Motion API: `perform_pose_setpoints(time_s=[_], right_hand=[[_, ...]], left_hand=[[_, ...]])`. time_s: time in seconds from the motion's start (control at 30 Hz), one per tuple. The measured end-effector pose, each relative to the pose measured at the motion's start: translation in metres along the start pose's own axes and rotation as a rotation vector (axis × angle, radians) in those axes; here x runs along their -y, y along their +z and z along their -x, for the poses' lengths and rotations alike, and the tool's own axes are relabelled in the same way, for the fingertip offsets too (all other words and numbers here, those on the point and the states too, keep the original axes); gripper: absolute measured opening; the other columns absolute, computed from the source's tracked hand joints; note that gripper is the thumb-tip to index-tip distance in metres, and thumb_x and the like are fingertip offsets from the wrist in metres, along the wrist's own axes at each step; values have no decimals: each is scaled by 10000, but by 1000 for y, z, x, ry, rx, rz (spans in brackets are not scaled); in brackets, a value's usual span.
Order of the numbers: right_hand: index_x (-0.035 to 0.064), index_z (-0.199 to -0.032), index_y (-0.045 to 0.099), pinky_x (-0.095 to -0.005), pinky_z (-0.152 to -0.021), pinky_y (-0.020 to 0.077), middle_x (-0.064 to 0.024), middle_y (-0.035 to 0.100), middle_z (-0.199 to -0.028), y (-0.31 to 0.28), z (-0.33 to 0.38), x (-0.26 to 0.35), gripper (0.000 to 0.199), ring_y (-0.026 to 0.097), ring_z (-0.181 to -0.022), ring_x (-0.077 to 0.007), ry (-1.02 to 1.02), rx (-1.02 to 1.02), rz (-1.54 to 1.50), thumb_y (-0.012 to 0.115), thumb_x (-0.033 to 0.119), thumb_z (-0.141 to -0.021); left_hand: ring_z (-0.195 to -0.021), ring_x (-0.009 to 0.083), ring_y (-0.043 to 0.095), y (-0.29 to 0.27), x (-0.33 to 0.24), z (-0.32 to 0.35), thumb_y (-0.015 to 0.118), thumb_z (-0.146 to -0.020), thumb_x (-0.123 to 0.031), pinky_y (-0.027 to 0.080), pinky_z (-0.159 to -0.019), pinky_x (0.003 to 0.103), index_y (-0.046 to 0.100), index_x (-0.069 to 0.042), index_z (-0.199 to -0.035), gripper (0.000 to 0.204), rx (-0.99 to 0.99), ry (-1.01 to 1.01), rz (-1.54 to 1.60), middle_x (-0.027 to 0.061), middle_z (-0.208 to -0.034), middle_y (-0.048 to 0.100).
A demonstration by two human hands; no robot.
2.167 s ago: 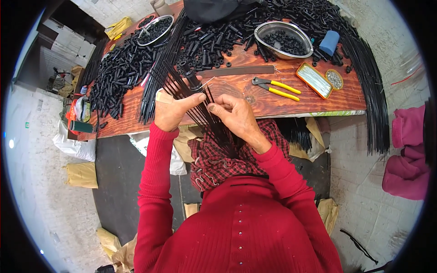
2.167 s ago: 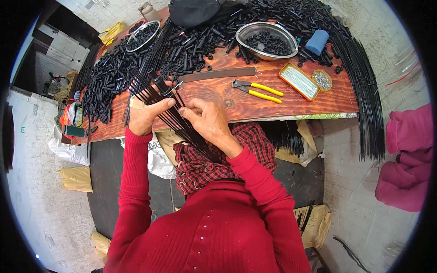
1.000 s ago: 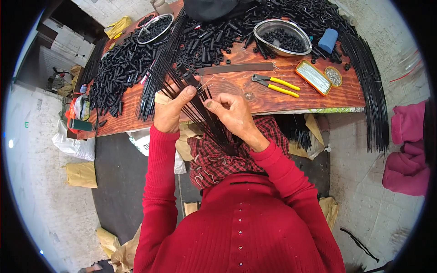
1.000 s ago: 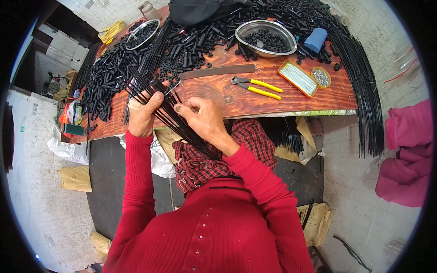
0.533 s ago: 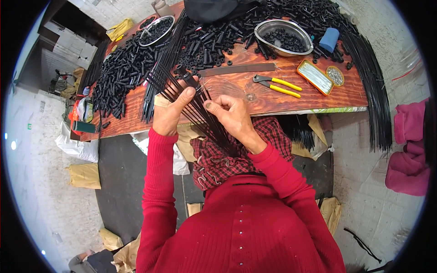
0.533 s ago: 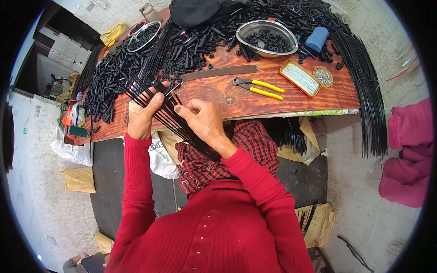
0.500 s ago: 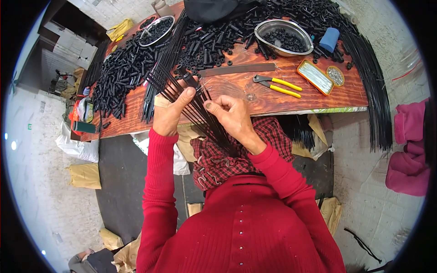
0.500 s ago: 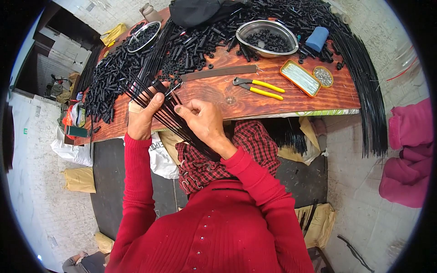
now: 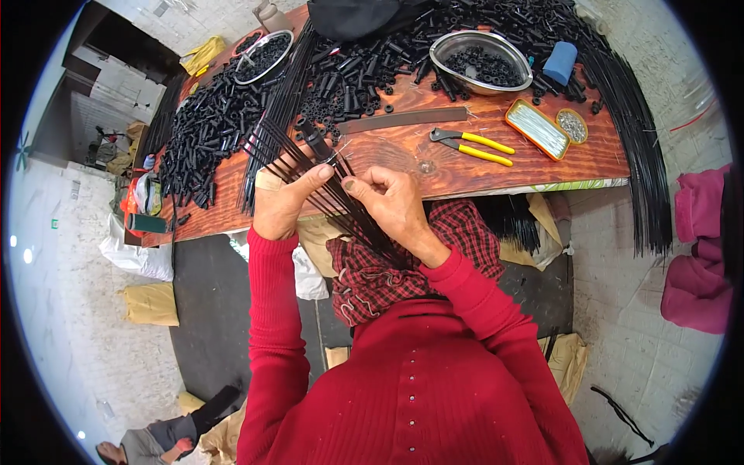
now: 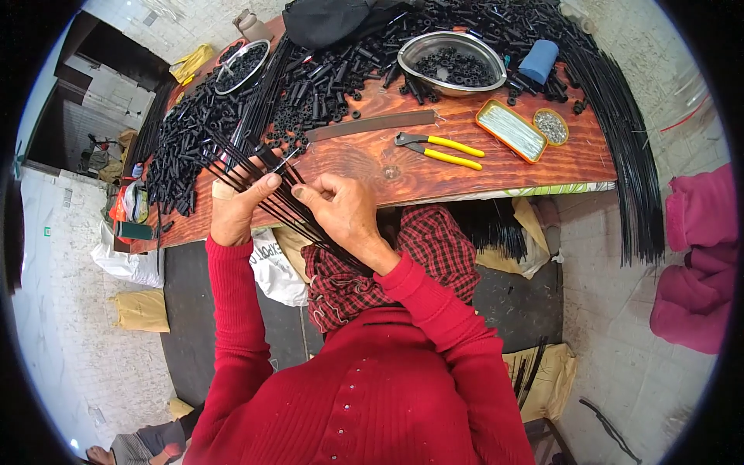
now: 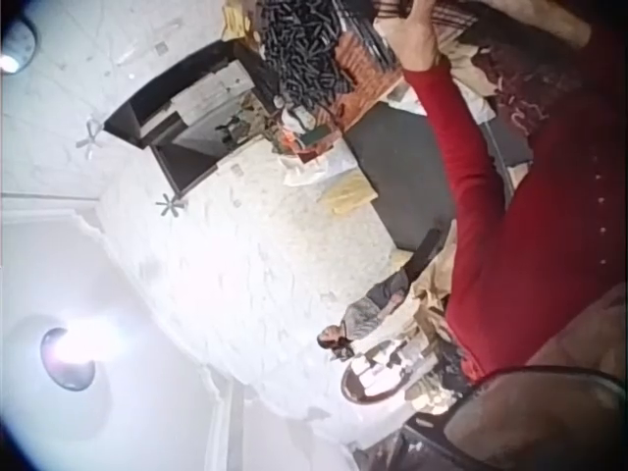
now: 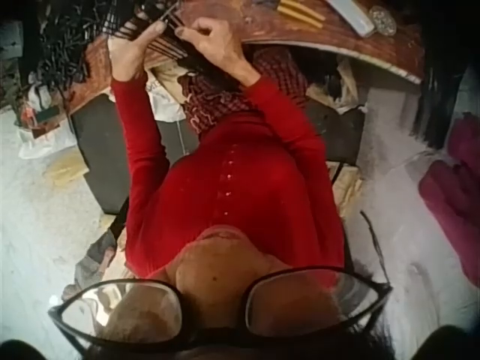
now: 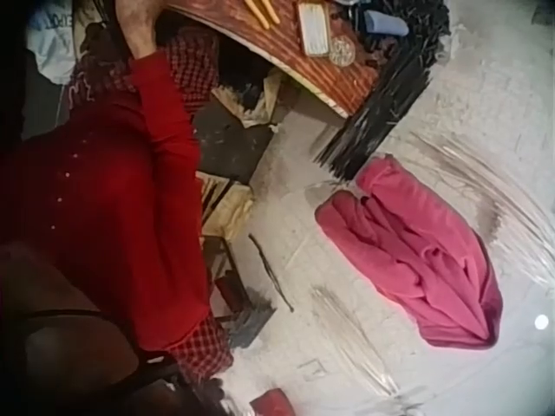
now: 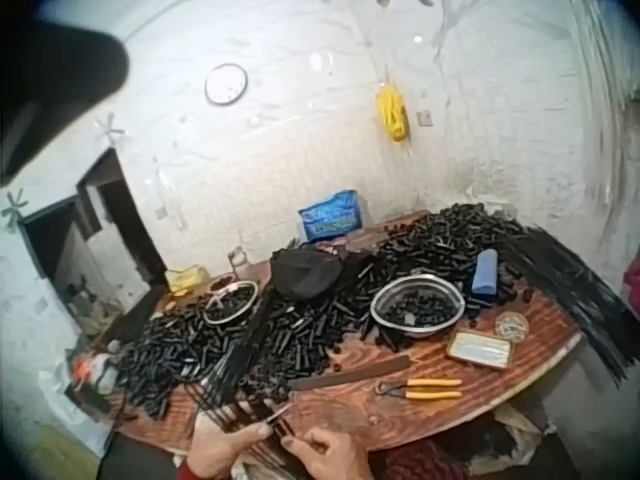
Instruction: Assembling synthetic hair strands into bundles and trimming them at a manufacturing workbench.
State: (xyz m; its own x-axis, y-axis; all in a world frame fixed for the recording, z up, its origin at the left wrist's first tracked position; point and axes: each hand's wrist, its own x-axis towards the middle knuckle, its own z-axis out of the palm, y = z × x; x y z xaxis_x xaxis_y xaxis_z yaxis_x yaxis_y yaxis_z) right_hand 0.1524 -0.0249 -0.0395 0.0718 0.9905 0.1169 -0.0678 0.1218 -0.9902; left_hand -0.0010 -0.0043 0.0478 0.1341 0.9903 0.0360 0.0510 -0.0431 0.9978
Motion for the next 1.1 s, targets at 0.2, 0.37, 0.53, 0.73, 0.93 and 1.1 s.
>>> perform_pose_setpoints(time_s=[0.2,0.37,0.53,0.73,0.93,1.1], right_hand=[[23,-799,701,-267,-530,438,-20,653,-640,-9,-4,0,265,573,-585,-64,110,161,-82,721,283,-847],[7,-834,687,-247,-558,455,-24,663,-698,-7,-5,-6,279,585,-629,-65,143,167,-295,720,283,-859],[14,-822,676,-230,-555,445,-16,659,-729,-14,-8,0,279,571,-637,-58,239,295,-306,722,287,-862],[30,-812,675,-228,-571,443,-2,650,-726,-18,-18,-10,277,561,-647,-52,279,330,-224,718,299,-865],[0,-911,643,-224,-591,428,16,599,-757,-7,9,4,267,520,-686,-46,59,231,-341,666,267,-910],[19,-946,621,-190,-632,393,43,589,-822,-15,9,4,224,491,-736,-24,77,326,-462,628,243,-943]], left_hand=[[-961,178,635,-6,6,-1,738,-770,12,494,-879,315,651,23,-1108,350,25,59,31,100,-1067,679],[-962,179,634,-8,5,-3,720,-792,-1,495,-886,321,646,30,-1125,343,70,41,-14,103,-1076,677],[-971,174,628,-14,9,-2,717,-786,10,493,-892,322,649,24,-1125,347,92,43,-31,95,-1066,680],[-984,181,625,-11,14,-7,711,-782,22,494,-896,335,649,19,-1126,349,82,76,-7,100,-1095,670],[-966,162,631,-15,5,4,735,-773,9,512,-866,319,614,25,-1171,416,157,27,-13,89,-1084,666],[-929,146,635,-5,4,11,747,-770,9,516,-844,291,622,19,-1144,394,102,80,40,67,-1019,676]])
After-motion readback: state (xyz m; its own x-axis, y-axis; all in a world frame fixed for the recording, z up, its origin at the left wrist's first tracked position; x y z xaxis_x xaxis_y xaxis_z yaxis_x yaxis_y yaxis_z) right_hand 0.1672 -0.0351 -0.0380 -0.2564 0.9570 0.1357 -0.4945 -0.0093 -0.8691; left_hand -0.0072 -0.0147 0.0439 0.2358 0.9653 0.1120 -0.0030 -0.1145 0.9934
